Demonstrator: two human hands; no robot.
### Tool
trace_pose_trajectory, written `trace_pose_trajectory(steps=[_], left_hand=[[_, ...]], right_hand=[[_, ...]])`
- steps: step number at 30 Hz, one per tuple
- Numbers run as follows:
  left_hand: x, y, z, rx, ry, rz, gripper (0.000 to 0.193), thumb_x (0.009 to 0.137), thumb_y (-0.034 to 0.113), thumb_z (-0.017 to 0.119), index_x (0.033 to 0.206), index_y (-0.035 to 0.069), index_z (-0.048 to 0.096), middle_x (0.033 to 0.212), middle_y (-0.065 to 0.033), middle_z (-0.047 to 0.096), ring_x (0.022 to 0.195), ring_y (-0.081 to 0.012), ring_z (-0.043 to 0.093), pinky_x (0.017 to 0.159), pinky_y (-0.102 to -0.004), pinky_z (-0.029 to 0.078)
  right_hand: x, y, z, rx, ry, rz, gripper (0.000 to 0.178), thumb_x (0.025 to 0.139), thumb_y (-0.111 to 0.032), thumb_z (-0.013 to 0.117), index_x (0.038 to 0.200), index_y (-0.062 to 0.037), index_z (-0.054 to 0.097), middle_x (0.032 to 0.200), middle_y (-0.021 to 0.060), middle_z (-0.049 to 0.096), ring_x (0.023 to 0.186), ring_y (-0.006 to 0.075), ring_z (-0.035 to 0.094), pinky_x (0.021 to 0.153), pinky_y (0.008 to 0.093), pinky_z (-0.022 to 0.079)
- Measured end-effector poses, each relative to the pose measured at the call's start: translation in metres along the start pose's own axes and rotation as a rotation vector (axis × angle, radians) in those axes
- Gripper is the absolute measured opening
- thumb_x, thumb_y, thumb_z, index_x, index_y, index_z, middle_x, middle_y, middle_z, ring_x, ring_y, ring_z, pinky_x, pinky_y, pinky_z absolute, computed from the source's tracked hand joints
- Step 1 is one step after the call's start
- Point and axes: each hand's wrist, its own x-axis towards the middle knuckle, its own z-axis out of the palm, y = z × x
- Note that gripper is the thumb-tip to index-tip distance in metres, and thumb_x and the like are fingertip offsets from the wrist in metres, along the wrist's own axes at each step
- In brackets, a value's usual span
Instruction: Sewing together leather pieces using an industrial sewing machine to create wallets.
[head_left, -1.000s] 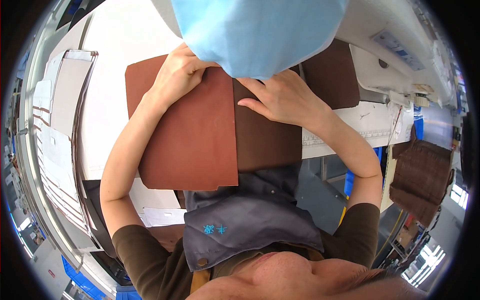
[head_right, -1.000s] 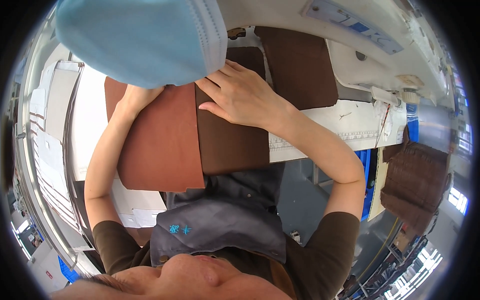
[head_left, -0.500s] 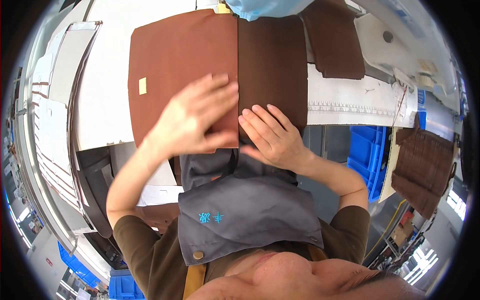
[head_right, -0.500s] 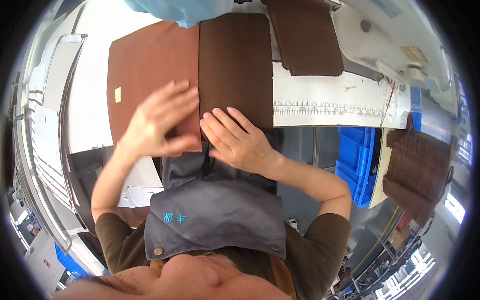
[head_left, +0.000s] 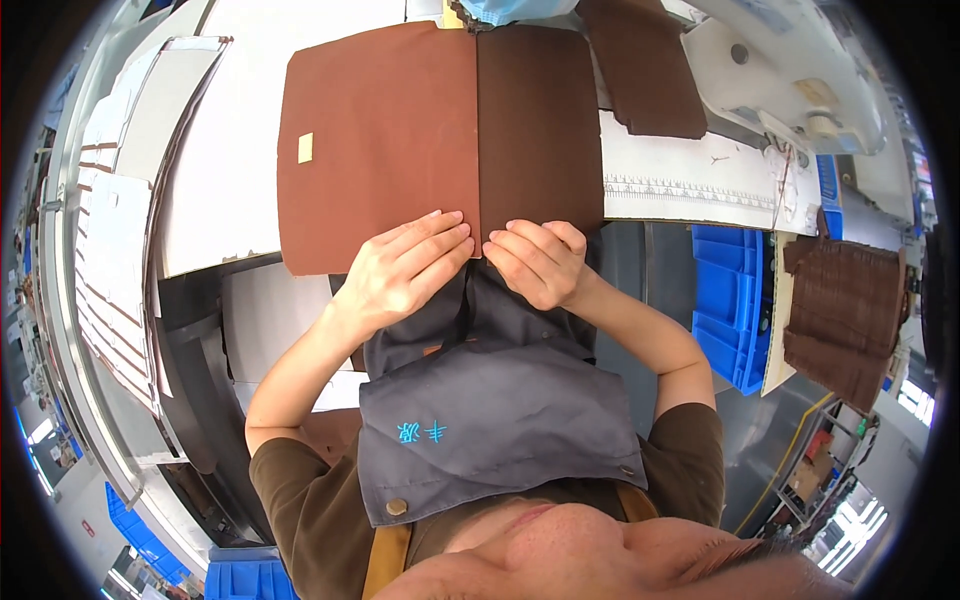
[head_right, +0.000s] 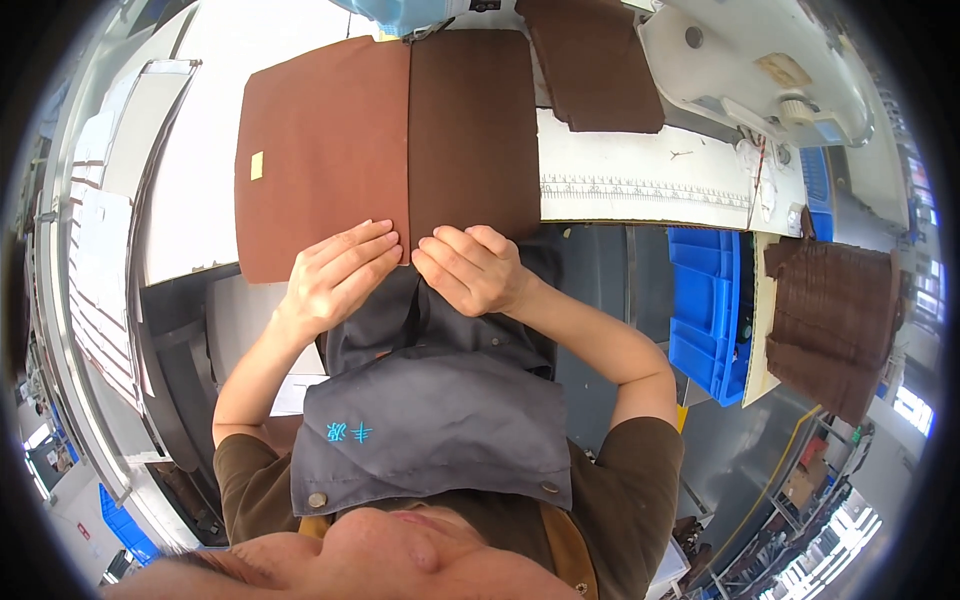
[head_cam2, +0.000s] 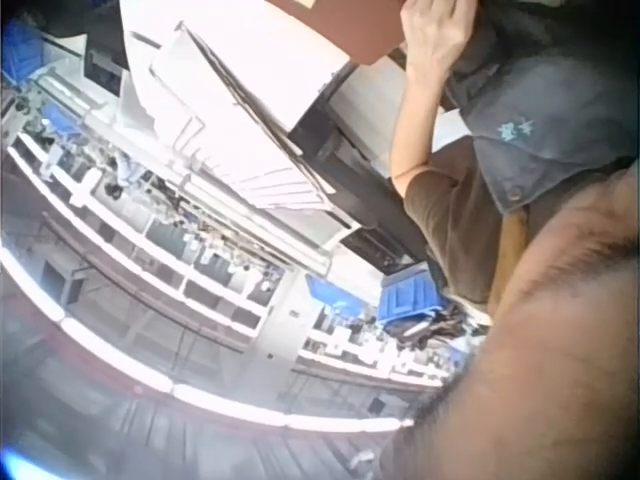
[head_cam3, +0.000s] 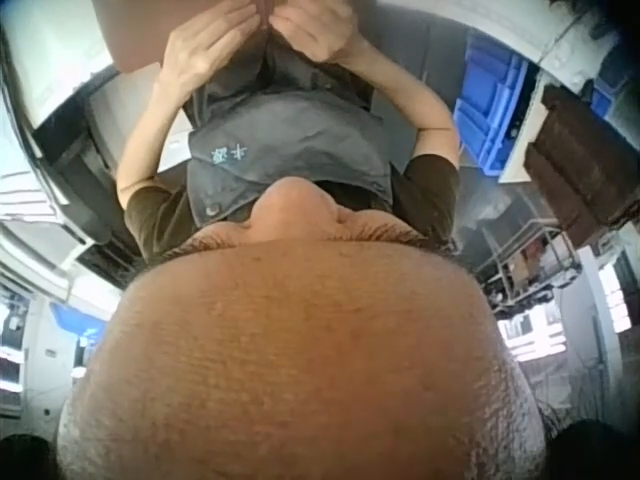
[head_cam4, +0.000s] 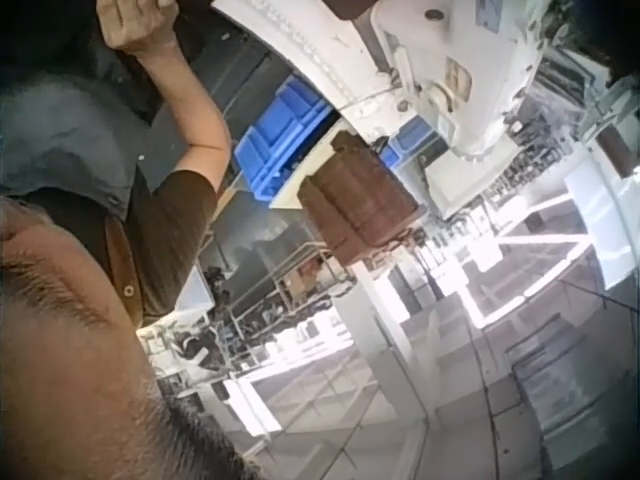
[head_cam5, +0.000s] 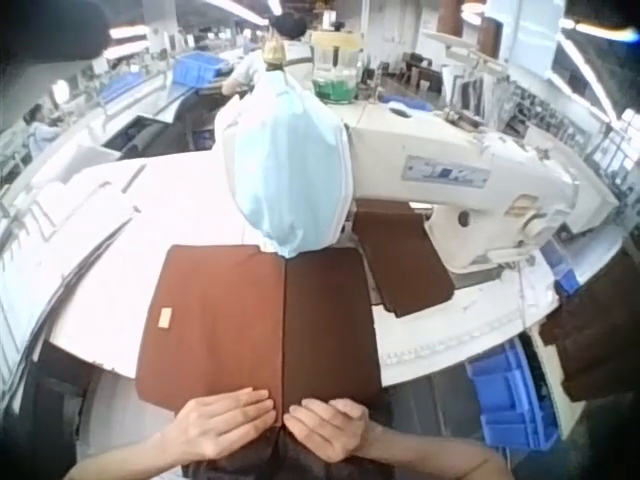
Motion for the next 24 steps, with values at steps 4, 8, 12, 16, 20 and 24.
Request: trace_pose_trajectory(steps=[4, 8, 12, 16, 20, 24], left_hand=[[0.002, 0.001, 0.0, 0.01, 0.002, 0.021, 0.017, 0.07, 0.003, 0.07, 0.086, 0.0, 0.067, 0.092, -0.0084, 0.067, 0.092, -0.024, 0.066, 0.079, -0.0347, 0.057], [0.003, -0.002, 0.001, 0.035, -0.031, 0.035, 0.018, 0.069, 0.006, 0.071, 0.087, 0.003, 0.067, 0.093, -0.0071, 0.068, 0.094, -0.0233, 0.066, 0.083, -0.0364, 0.055], [0.006, -0.003, 0.0, 0.07, -0.055, 0.057, 0.021, 0.069, 0.009, 0.068, 0.09, 0.005, 0.067, 0.096, -0.0049, 0.067, 0.095, -0.0212, 0.064, 0.086, -0.038, 0.053], [0.02, -0.014, -0.004, -0.093, -0.094, 0.051, 0.009, 0.069, 0.009, 0.069, 0.077, 0.004, 0.066, 0.088, -0.0072, 0.068, 0.09, -0.0213, 0.065, 0.083, -0.0358, 0.053], [0.057, -0.061, -0.003, -0.216, -0.08, -0.185, 0.021, 0.071, 0.008, 0.068, 0.091, 0.002, 0.067, 0.098, -0.0105, 0.067, 0.096, -0.0281, 0.064, 0.083, -0.0382, 0.053], [0.073, -0.098, 0.011, 0.045, -0.112, -0.126, 0.034, 0.074, 0.019, 0.071, 0.105, 0.006, 0.067, 0.113, -0.0091, 0.063, 0.111, -0.0266, 0.056, 0.093, -0.04, 0.047]], right_hand=[[0.002, 0.002, -0.005, 0.066, 0.027, -0.018, 0.007, 0.077, -0.013, 0.062, 0.081, -0.0104, 0.067, 0.085, -0.0004, 0.066, 0.08, 0.0119, 0.061, 0.073, 0.0235, 0.038], [0.006, 0.007, -0.005, 0.077, 0.053, -0.041, 0.007, 0.077, -0.013, 0.063, 0.081, -0.0098, 0.067, 0.085, 0.0004, 0.066, 0.079, 0.012, 0.061, 0.071, 0.0238, 0.038], [0.013, 0.011, -0.009, 0.099, 0.017, -0.064, 0.011, 0.076, -0.014, 0.062, 0.084, -0.0088, 0.067, 0.085, 0.0003, 0.065, 0.079, 0.012, 0.06, 0.07, 0.0243, 0.038], [0.016, 0.018, -0.01, 0.1, -0.045, -0.096, 0.014, 0.074, -0.014, 0.062, 0.085, -0.0088, 0.067, 0.084, -0.0013, 0.062, 0.076, 0.0117, 0.056, 0.072, 0.0246, 0.036], [0.033, 0.021, -0.013, 0.215, -0.144, -0.163, 0.011, 0.072, -0.009, 0.063, 0.082, -0.0049, 0.065, 0.091, 0.0061, 0.065, 0.087, 0.0181, 0.062, 0.072, 0.0281, 0.044], [0.042, 0.024, -0.014, 0.349, -0.268, -0.187, 0.01, 0.072, -0.009, 0.062, 0.078, -0.0001, 0.063, 0.088, 0.0133, 0.066, 0.085, 0.0233, 0.064, 0.071, 0.031, 0.051]])
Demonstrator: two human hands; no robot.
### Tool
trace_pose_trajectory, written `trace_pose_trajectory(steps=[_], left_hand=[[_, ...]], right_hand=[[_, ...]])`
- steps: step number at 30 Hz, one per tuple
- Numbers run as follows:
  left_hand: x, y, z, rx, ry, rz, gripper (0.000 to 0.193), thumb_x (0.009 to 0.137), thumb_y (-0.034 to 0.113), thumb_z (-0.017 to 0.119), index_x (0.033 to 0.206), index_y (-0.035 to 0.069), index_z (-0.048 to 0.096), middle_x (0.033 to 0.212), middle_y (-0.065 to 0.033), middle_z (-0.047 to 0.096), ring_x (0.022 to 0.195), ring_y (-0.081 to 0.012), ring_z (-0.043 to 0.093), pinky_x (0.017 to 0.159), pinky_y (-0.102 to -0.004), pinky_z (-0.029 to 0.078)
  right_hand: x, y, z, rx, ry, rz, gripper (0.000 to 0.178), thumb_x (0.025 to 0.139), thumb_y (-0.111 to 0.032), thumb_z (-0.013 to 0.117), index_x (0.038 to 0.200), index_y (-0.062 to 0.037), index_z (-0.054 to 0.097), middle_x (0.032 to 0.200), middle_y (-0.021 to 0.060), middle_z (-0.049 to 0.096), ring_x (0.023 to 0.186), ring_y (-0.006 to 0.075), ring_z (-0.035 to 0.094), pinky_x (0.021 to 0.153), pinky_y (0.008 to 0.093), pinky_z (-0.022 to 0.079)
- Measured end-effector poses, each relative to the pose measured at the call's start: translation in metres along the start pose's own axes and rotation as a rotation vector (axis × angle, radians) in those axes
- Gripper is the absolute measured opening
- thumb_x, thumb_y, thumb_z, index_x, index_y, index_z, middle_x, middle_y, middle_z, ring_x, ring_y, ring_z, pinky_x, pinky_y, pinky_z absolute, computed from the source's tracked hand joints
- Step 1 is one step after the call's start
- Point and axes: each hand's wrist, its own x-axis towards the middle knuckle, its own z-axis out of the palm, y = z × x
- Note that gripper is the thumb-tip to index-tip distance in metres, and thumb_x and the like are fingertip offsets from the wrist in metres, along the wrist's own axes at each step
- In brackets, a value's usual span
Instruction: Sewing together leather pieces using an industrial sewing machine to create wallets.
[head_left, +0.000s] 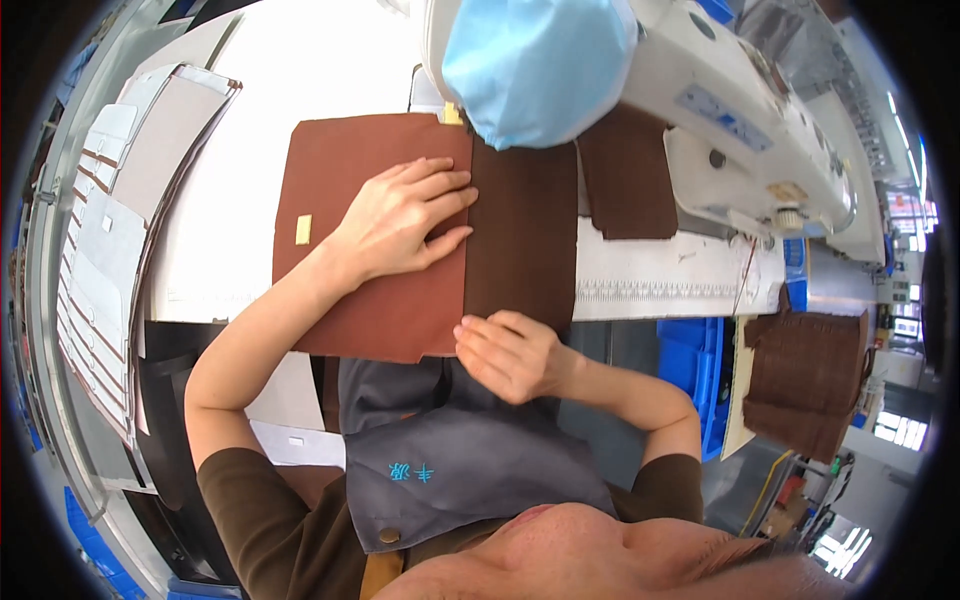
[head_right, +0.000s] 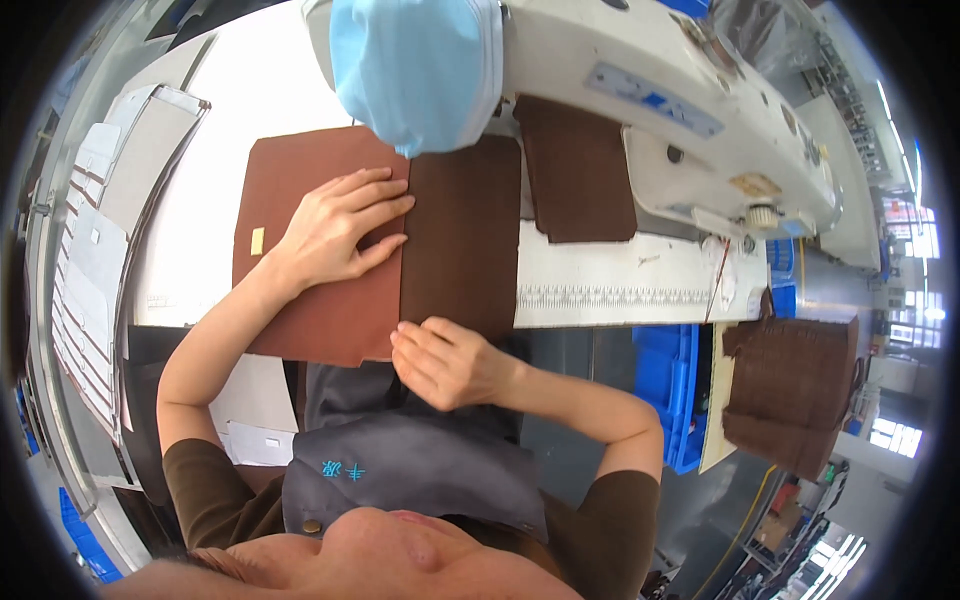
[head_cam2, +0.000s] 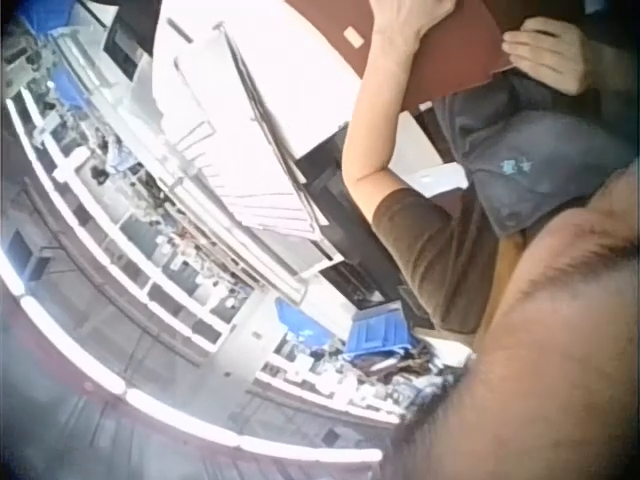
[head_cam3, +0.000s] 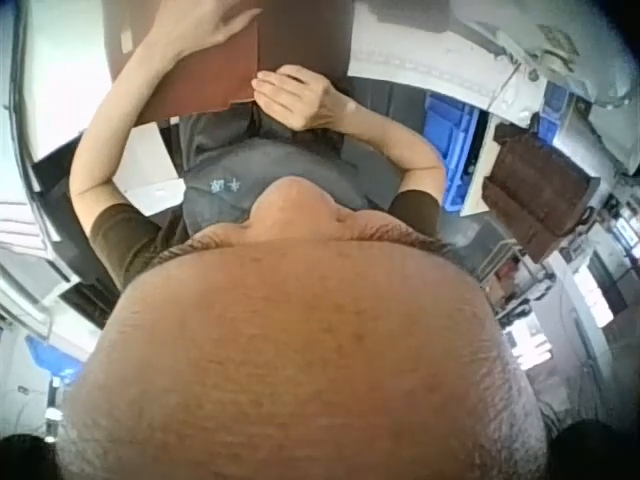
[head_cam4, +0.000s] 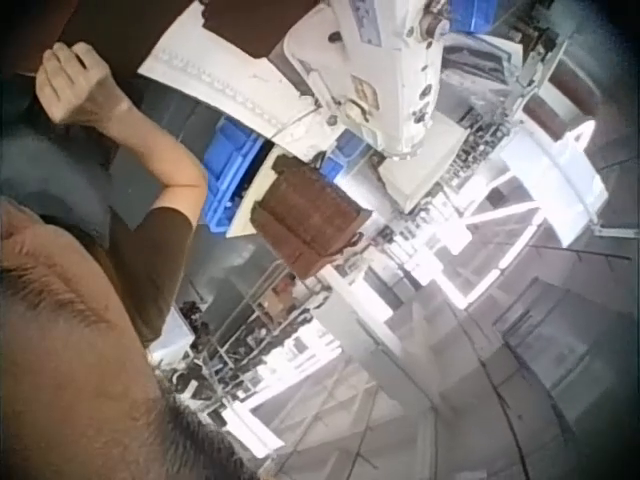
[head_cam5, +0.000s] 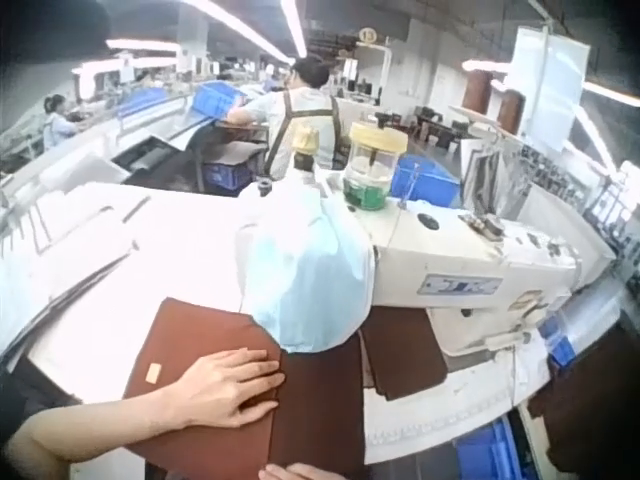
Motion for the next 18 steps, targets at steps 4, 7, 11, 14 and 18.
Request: trace_pose_trajectory(steps=[4, 7, 11, 14, 18], left_hand=[[0.005, -0.006, 0.004, 0.03, 0.014, 0.023, 0.034, 0.074, 0.02, 0.071, 0.105, 0.007, 0.067, 0.111, -0.0072, 0.064, 0.108, -0.0257, 0.058, 0.092, -0.0395, 0.049], [0.01, -0.011, 0.004, 0.019, -0.022, -0.022, 0.03, 0.077, 0.023, 0.068, 0.102, 0.006, 0.068, 0.112, -0.0067, 0.063, 0.112, -0.0247, 0.055, 0.096, -0.0399, 0.046], [0.017, -0.015, 0.002, 0.011, -0.062, -0.026, 0.028, 0.078, 0.021, 0.068, 0.102, 0.006, 0.068, 0.111, -0.007, 0.063, 0.112, -0.0247, 0.055, 0.095, -0.04, 0.047], [0.014, -0.012, 0.004, -0.027, -0.073, 0.007, 0.026, 0.078, 0.018, 0.068, 0.102, 0.006, 0.067, 0.11, -0.0071, 0.063, 0.11, -0.0246, 0.057, 0.093, -0.0402, 0.047], [0.015, -0.013, 0.002, 0.036, -0.031, -0.024, 0.022, 0.077, 0.016, 0.068, 0.097, 0.007, 0.069, 0.106, -0.0056, 0.065, 0.106, -0.0238, 0.058, 0.092, -0.0401, 0.048]], right_hand=[[0.006, 0.012, -0.003, 0.002, -0.03, 0.003, 0.009, 0.072, -0.008, 0.063, 0.077, -0.0004, 0.064, 0.086, 0.0127, 0.066, 0.083, 0.0223, 0.065, 0.069, 0.03, 0.052], [0.01, 0.022, -0.003, 0.024, -0.06, 0.014, 0.009, 0.072, -0.007, 0.063, 0.077, -0.0008, 0.065, 0.088, 0.012, 0.067, 0.084, 0.0214, 0.066, 0.068, 0.0298, 0.052], [0.015, 0.038, -0.004, 0.019, -0.069, 0.02, 0.01, 0.071, -0.008, 0.063, 0.077, -0.0001, 0.064, 0.087, 0.0129, 0.067, 0.083, 0.0219, 0.065, 0.068, 0.0298, 0.052], [0.016, 0.047, -0.004, 0.021, -0.075, 0.027, 0.011, 0.07, -0.008, 0.063, 0.077, 0.0006, 0.064, 0.087, 0.0133, 0.066, 0.082, 0.0222, 0.065, 0.067, 0.0299, 0.052], [0.019, 0.06, 0.001, 0.007, -0.058, 0.004, 0.012, 0.069, -0.008, 0.064, 0.077, 0.001, 0.064, 0.086, 0.0133, 0.066, 0.081, 0.0226, 0.065, 0.066, 0.0301, 0.052]])
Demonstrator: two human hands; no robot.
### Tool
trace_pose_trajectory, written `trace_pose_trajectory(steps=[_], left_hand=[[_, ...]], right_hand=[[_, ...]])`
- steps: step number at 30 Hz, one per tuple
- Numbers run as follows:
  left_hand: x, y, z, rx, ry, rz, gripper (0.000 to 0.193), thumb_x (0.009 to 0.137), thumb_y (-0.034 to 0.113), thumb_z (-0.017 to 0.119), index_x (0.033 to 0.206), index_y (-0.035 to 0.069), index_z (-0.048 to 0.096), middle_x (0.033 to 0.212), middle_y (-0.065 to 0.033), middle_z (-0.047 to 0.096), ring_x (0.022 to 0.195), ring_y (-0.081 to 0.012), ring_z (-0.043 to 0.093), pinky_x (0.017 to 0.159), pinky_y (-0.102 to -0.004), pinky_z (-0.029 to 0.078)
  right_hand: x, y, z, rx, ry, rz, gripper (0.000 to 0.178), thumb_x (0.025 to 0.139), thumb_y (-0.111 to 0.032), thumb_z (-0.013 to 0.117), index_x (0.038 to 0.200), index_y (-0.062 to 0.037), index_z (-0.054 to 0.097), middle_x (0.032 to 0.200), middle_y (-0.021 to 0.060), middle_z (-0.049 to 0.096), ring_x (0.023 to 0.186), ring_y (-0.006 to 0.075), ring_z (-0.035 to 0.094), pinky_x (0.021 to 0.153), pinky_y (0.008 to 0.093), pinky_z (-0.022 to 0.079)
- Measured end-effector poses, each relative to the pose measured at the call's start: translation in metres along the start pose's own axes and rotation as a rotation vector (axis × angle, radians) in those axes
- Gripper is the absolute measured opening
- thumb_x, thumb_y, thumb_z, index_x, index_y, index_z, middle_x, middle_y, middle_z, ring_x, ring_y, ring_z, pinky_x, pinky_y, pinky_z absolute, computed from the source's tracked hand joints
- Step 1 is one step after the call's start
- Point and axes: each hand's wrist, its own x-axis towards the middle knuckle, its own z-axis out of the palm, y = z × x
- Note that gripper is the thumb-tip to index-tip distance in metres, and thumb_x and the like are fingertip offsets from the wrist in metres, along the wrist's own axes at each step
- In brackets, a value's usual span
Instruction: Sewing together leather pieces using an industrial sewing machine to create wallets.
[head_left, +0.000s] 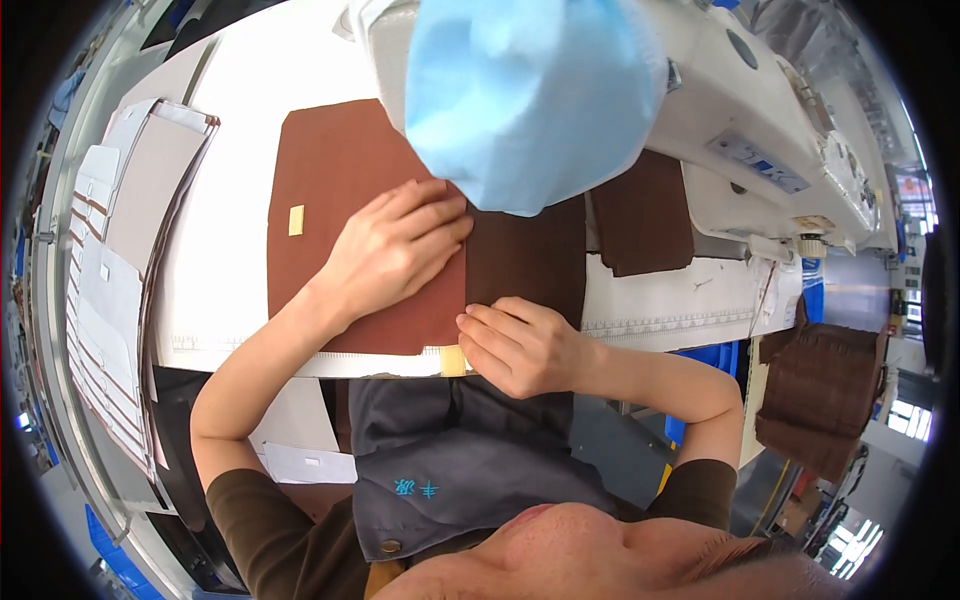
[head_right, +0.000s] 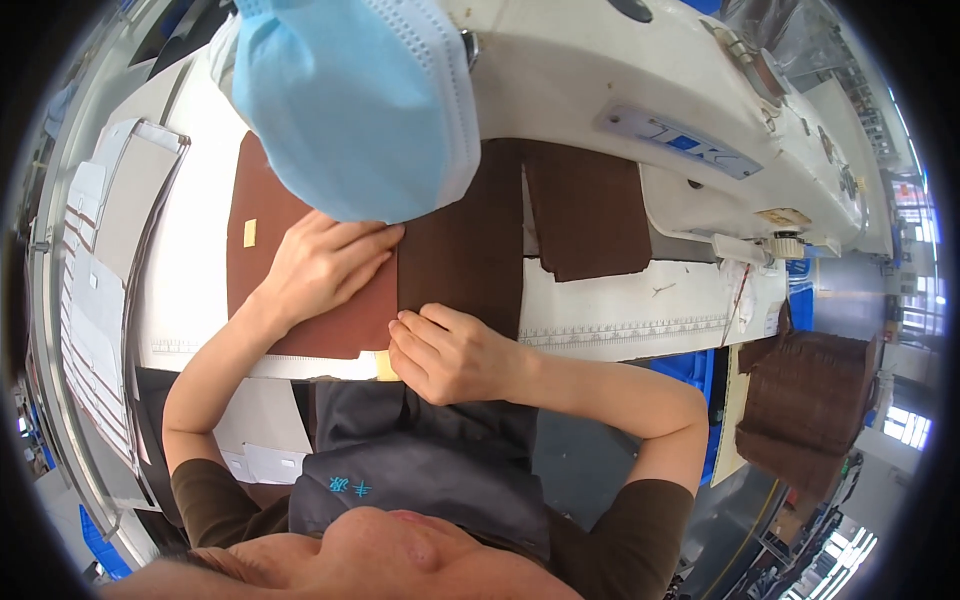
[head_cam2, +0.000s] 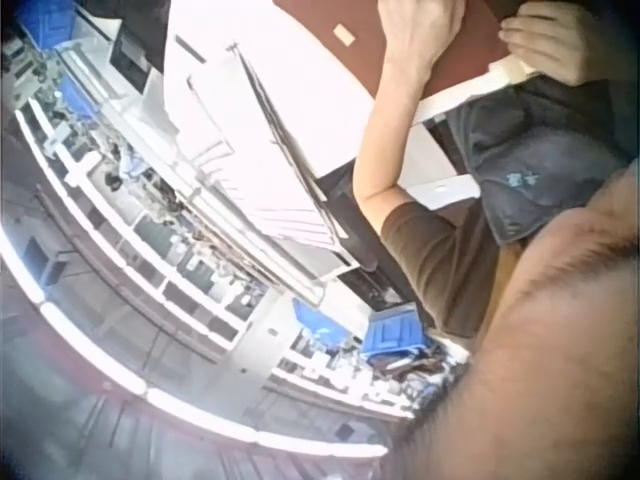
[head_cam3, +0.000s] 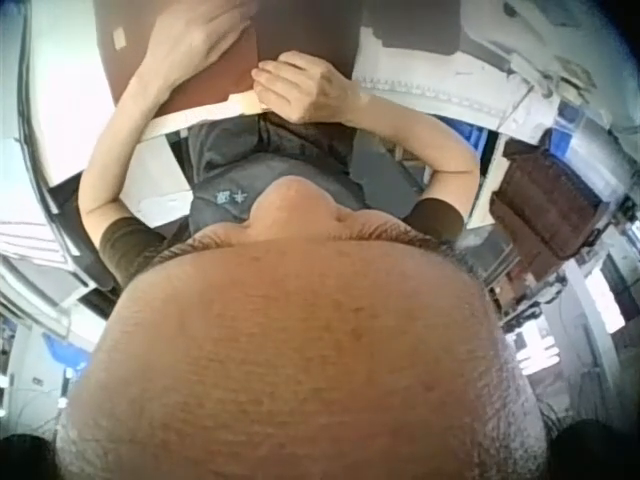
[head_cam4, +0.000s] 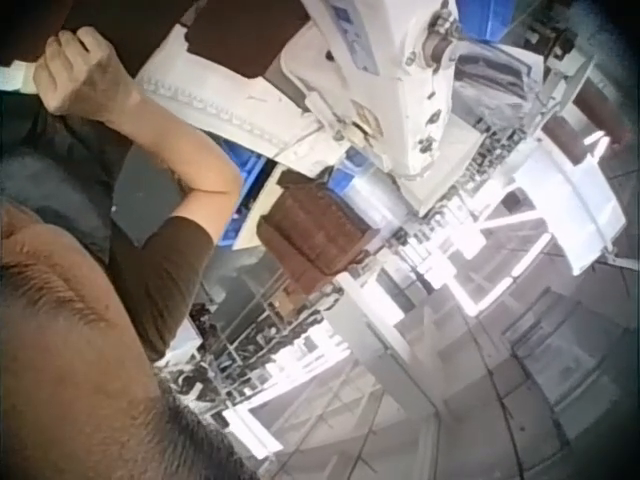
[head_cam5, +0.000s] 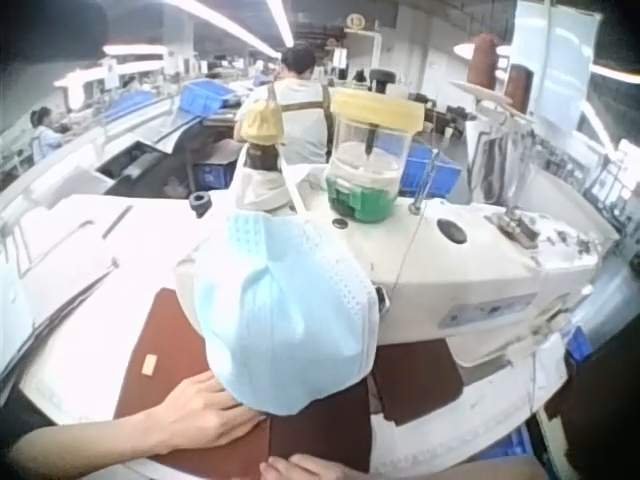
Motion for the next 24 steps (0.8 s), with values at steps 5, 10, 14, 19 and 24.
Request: trace_pose_trajectory(steps=[5, 10, 14, 19, 24], left_hand=[[-0.004, 0.002, -0.002, -0.063, -0.005, 0.05, 0.019, 0.077, 0.013, 0.067, 0.095, 0.006, 0.069, 0.104, -0.0054, 0.065, 0.107, -0.023, 0.059, 0.092, -0.0397, 0.048], [-0.007, 0.002, 0.0, -0.126, 0.0, 0.068, 0.02, 0.077, 0.013, 0.067, 0.096, 0.005, 0.069, 0.105, -0.0056, 0.065, 0.108, -0.0235, 0.058, 0.094, -0.0403, 0.047], [-0.001, -0.005, -0.007, -0.085, -0.025, 0.052, 0.023, 0.078, 0.012, 0.065, 0.1, 0.005, 0.067, 0.106, -0.006, 0.065, 0.109, -0.0237, 0.057, 0.096, -0.041, 0.046], [-0.014, -0.017, -0.011, -0.201, -0.148, 0.154, 0.029, 0.078, 0.007, 0.065, 0.107, 0.006, 0.064, 0.108, -0.0068, 0.065, 0.107, -0.0242, 0.059, 0.098, -0.0416, 0.045], [-0.012, -0.026, -0.012, -0.332, -0.13, 0.198, 0.027, 0.075, 0.004, 0.067, 0.102, 0.005, 0.067, 0.106, -0.0087, 0.066, 0.105, -0.0257, 0.061, 0.098, -0.0422, 0.046]], right_hand=[[0.005, 0.011, 0.005, -0.011, 0.026, 0.0, 0.012, 0.068, -0.008, 0.064, 0.076, 0.0009, 0.063, 0.083, 0.0133, 0.066, 0.079, 0.0233, 0.065, 0.067, 0.0306, 0.052], [0.008, 0.024, 0.01, -0.036, 0.023, -0.013, 0.012, 0.067, -0.008, 0.064, 0.076, 0.0007, 0.063, 0.084, 0.013, 0.066, 0.079, 0.023, 0.065, 0.066, 0.0305, 0.052], [0.012, 0.036, 0.012, -0.051, 0.021, -0.022, 0.013, 0.066, -0.007, 0.064, 0.076, 0.0006, 0.063, 0.084, 0.0128, 0.066, 0.08, 0.0227, 0.065, 0.066, 0.0305, 0.051], [0.013, 0.05, 0.015, -0.065, 0.013, 0.025, 0.011, 0.066, -0.006, 0.065, 0.076, 0.0001, 0.063, 0.082, 0.0108, 0.066, 0.079, 0.0213, 0.065, 0.065, 0.0292, 0.051], [0.017, 0.061, 0.017, -0.123, 0.04, 0.051, 0.007, 0.068, -0.005, 0.066, 0.074, -0.0013, 0.064, 0.081, 0.0078, 0.066, 0.079, 0.0191, 0.065, 0.062, 0.0277, 0.05]])
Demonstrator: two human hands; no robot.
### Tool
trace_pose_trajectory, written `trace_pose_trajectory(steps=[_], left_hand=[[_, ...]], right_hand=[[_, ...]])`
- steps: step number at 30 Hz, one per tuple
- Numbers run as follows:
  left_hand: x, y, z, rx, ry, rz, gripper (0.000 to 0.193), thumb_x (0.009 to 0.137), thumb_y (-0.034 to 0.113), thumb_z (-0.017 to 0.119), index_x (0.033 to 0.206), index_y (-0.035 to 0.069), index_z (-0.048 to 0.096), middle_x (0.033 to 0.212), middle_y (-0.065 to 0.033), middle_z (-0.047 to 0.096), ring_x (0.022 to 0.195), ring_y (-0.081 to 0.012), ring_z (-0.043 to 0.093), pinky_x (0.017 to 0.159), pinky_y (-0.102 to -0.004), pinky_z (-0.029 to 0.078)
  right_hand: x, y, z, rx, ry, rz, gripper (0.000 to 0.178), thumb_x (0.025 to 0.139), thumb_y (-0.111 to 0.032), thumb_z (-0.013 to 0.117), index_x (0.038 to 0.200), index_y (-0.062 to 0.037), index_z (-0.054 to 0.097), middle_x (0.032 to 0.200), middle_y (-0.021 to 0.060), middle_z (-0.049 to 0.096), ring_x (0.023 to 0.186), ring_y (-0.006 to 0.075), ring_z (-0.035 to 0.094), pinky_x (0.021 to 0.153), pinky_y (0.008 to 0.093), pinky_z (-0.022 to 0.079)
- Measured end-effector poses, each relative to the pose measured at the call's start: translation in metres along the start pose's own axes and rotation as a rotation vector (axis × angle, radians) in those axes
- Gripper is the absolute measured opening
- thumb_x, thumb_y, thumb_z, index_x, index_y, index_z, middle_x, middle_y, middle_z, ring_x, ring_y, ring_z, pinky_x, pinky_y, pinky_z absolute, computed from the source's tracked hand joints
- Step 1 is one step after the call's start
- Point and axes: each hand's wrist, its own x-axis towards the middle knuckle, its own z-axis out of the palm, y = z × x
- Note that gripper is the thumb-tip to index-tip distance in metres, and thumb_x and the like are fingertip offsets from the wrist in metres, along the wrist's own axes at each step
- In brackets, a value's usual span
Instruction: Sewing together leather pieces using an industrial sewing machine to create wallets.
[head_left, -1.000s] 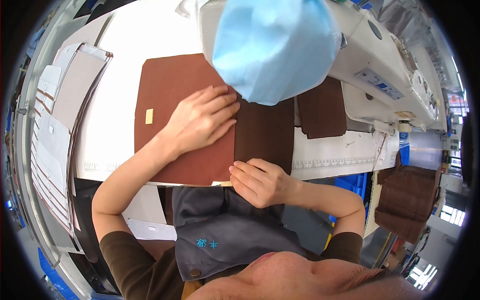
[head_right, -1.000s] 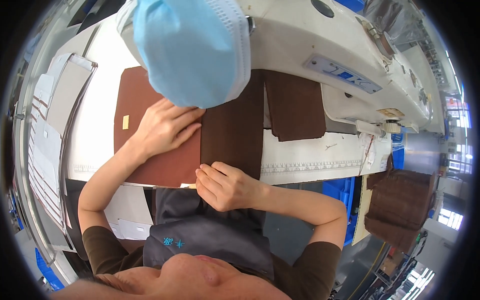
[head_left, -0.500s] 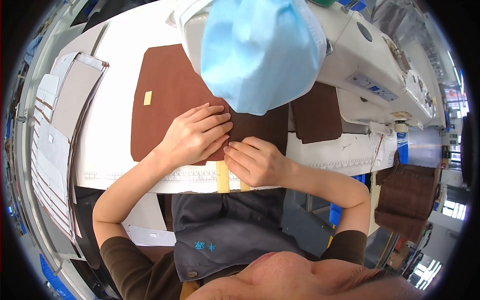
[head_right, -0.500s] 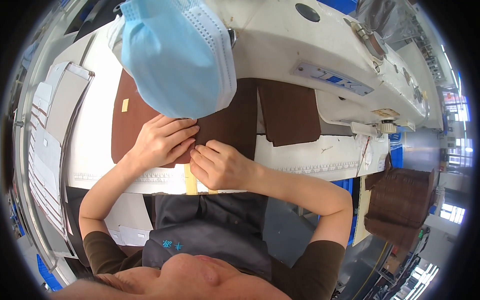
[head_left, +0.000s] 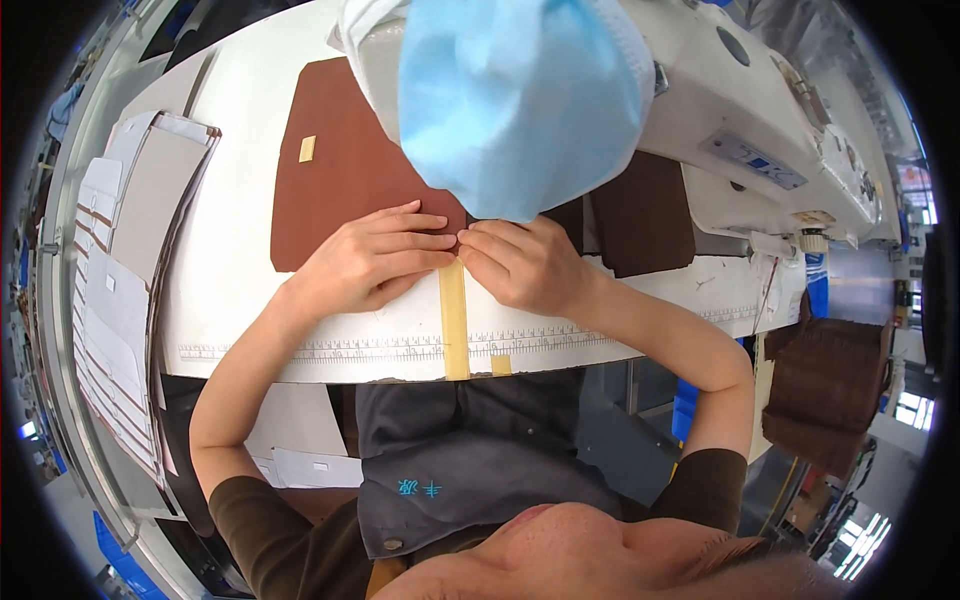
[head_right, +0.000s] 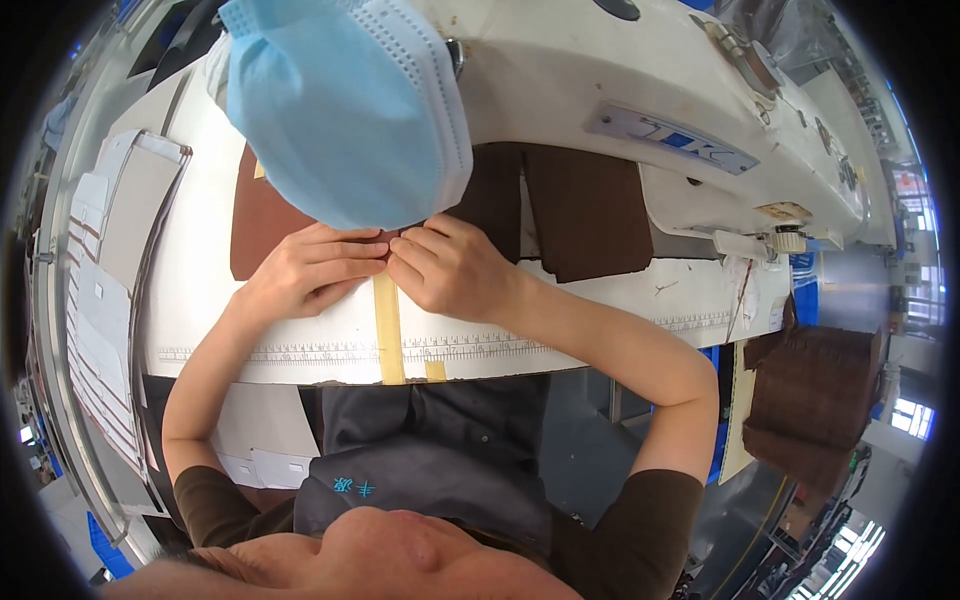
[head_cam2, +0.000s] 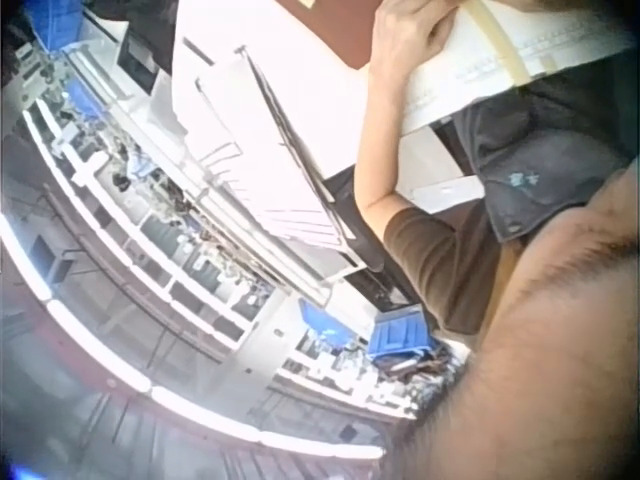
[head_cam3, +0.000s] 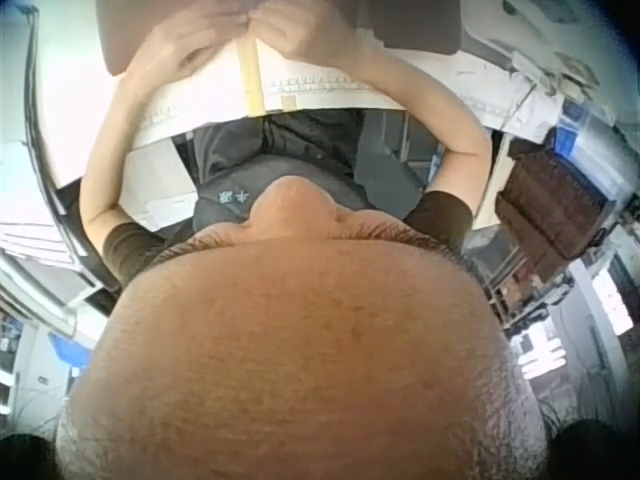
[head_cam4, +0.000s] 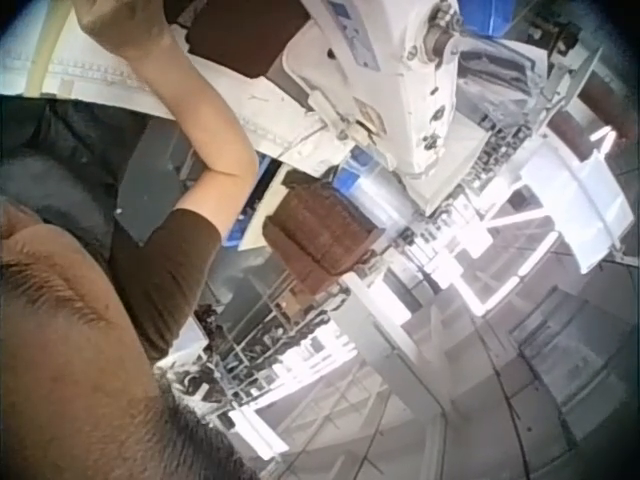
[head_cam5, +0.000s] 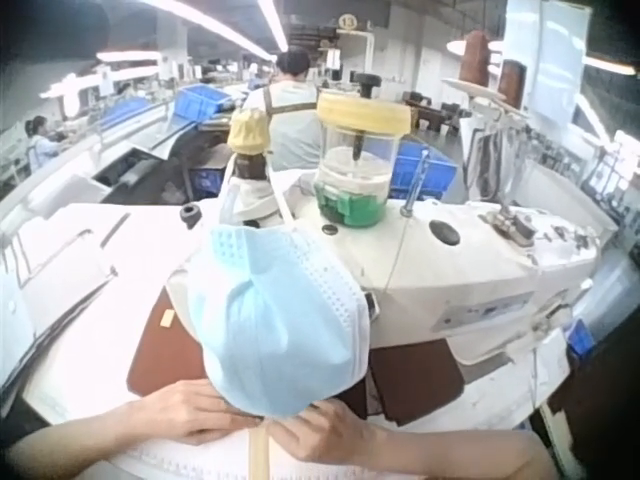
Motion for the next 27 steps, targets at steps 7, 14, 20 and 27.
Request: trace_pose_trajectory(steps=[7, 14, 20, 27], left_hand=[[0.012, -0.016, -0.012, 0.024, 0.05, 0.021, 0.025, 0.07, 0.001, 0.068, 0.094, 0.005, 0.072, 0.104, -0.008, 0.067, 0.104, -0.0271, 0.061, 0.092, -0.0394, 0.05], [0.023, -0.031, -0.018, 0.071, 0.068, -0.002, 0.022, 0.068, 0.0, 0.069, 0.089, 0.003, 0.071, 0.095, -0.0073, 0.067, 0.096, -0.027, 0.062, 0.081, -0.0358, 0.054], [0.025, -0.057, -0.012, 0.032, 0.099, 0.004, 0.016, 0.067, 0.001, 0.07, 0.083, 0.002, 0.069, 0.09, -0.0067, 0.066, 0.084, -0.0265, 0.06, 0.072, -0.0356, 0.053], [0.025, -0.052, -0.021, 0.082, 0.127, -0.081, 0.019, 0.071, 0.0, 0.066, 0.09, 0.004, 0.071, 0.095, -0.0063, 0.067, 0.089, -0.0257, 0.06, 0.074, -0.0346, 0.053]], right_hand=[[0.003, 0.013, 0.012, -0.003, 0.063, 0.083, 0.006, 0.065, -0.004, 0.064, 0.068, -0.0037, 0.059, 0.068, 0.0034, 0.056, 0.066, 0.016, 0.059, 0.055, 0.0265, 0.047], [0.001, 0.018, 0.009, 0.151, 0.005, 0.269, 0.01, 0.065, 0.001, 0.066, 0.072, -0.0011, 0.059, 0.071, 0.007, 0.055, 0.064, 0.0222, 0.056, 0.055, 0.0343, 0.047], [0.0, 0.019, -0.017, -0.121, -0.328, 0.218, 0.031, 0.081, -0.008, 0.059, 0.112, -0.006, 0.06, 0.107, 0.0069, 0.059, 0.1, 0.0238, 0.057, 0.082, 0.0364, 0.049], [-0.007, 0.03, -0.068, -0.43, -0.275, 0.682, 0.016, 0.082, -0.021, 0.063, 0.088, -0.007, 0.06, 0.077, 0.0061, 0.062, 0.061, 0.0253, 0.063, 0.05, 0.035, 0.05]])
